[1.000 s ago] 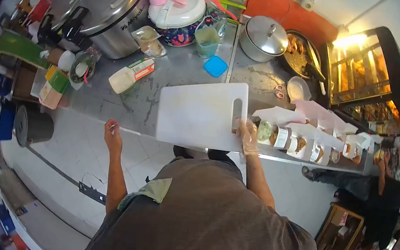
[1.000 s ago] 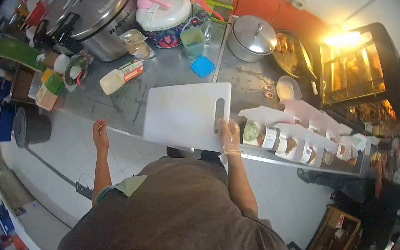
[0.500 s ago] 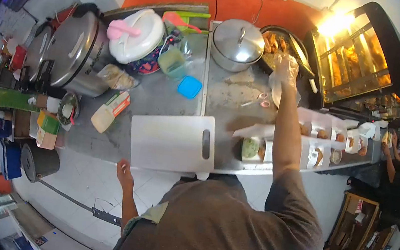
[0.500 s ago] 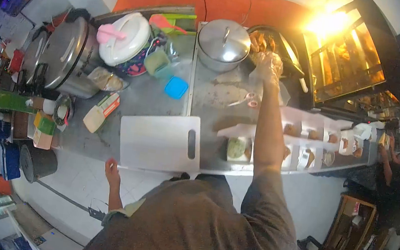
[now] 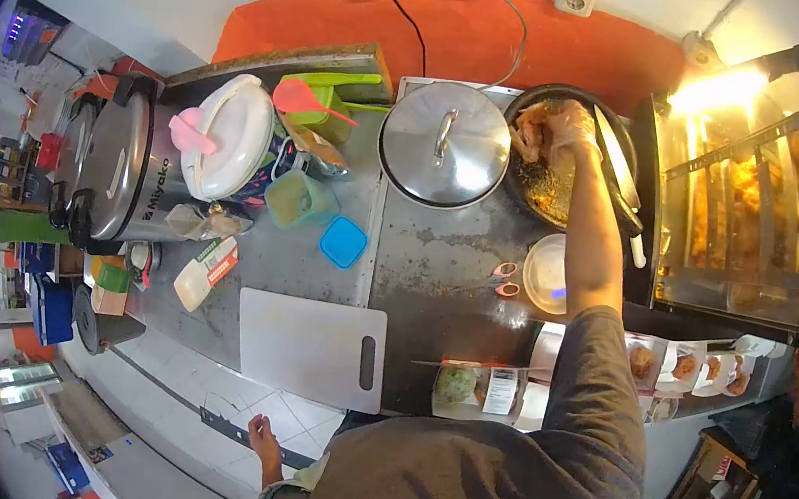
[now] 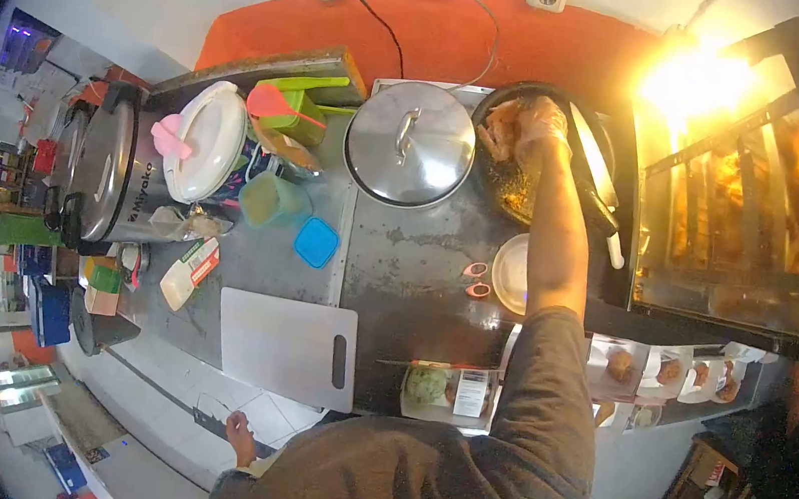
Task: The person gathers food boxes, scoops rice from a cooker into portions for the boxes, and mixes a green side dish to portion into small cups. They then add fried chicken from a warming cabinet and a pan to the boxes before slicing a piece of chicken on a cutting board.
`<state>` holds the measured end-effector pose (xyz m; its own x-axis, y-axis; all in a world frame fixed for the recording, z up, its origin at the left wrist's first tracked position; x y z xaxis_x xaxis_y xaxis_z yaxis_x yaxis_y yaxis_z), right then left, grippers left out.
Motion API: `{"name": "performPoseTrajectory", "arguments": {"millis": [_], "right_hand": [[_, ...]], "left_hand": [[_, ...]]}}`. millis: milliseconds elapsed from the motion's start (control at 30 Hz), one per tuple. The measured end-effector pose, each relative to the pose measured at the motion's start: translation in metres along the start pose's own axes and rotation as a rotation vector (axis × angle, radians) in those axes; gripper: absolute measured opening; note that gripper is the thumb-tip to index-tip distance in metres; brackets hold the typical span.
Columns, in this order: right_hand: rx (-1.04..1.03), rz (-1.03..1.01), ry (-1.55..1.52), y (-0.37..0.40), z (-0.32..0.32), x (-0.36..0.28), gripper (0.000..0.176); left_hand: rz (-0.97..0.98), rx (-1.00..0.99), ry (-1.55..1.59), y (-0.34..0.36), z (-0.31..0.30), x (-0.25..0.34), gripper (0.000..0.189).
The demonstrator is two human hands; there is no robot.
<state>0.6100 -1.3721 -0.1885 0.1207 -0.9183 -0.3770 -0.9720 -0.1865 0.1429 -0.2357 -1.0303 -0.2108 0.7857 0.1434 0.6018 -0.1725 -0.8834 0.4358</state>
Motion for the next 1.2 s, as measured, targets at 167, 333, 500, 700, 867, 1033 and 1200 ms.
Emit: {"name": "performPoseTrajectory", "arguments": {"millis": [167,333,500,700,867,1033,1200], "right_hand": [[-0.101,-0.248,-0.460,-0.015,0.032,0.037,0.042],[-0.109,-0.145,-0.010,0.056,0.002,-0.038,0.037],[0.091,-0.224,-0.098,0.054,0.039,-0.037,0.037],[0.285,-0.390,-0.550,0.080,0.030,-0.049,0.029],[-0.046,0.003,-1.296,0.110,-0.008,-0.026,0.023],[-0.538,-0.314,-0.986,0.278,-0.002,-0.151,0.032],[-0.776,-0.906,-0.085,0.451,0.183,-0.312,0.033]], "left_hand": [[0.071,-0.077,-0.068,-0.010,0.017,-0.008,0.027],[0.102,-0.128,-0.112,-0.021,0.027,0.000,0.025],[0.166,-0.147,-0.101,-0.008,0.026,0.004,0.024],[0.128,-0.129,-0.056,-0.013,0.011,-0.040,0.026],[0.145,-0.102,0.033,-0.041,-0.006,-0.065,0.029],[0.179,-0.188,0.131,-0.083,-0.012,-0.043,0.030],[0.296,-0.289,0.175,-0.136,-0.008,-0.028,0.029]]}}
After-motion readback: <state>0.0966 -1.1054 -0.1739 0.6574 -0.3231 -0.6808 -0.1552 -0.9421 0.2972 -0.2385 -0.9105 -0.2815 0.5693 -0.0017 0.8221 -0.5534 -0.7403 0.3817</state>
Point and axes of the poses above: each hand's wrist, its own y-axis away from the middle knuckle, its own z-axis out of the palm, x = y × z, the point moved 3 cm from there along -y, towards the middle knuckle, and after that the axes turned 7 degrees about -x, right-handed, at the moved point
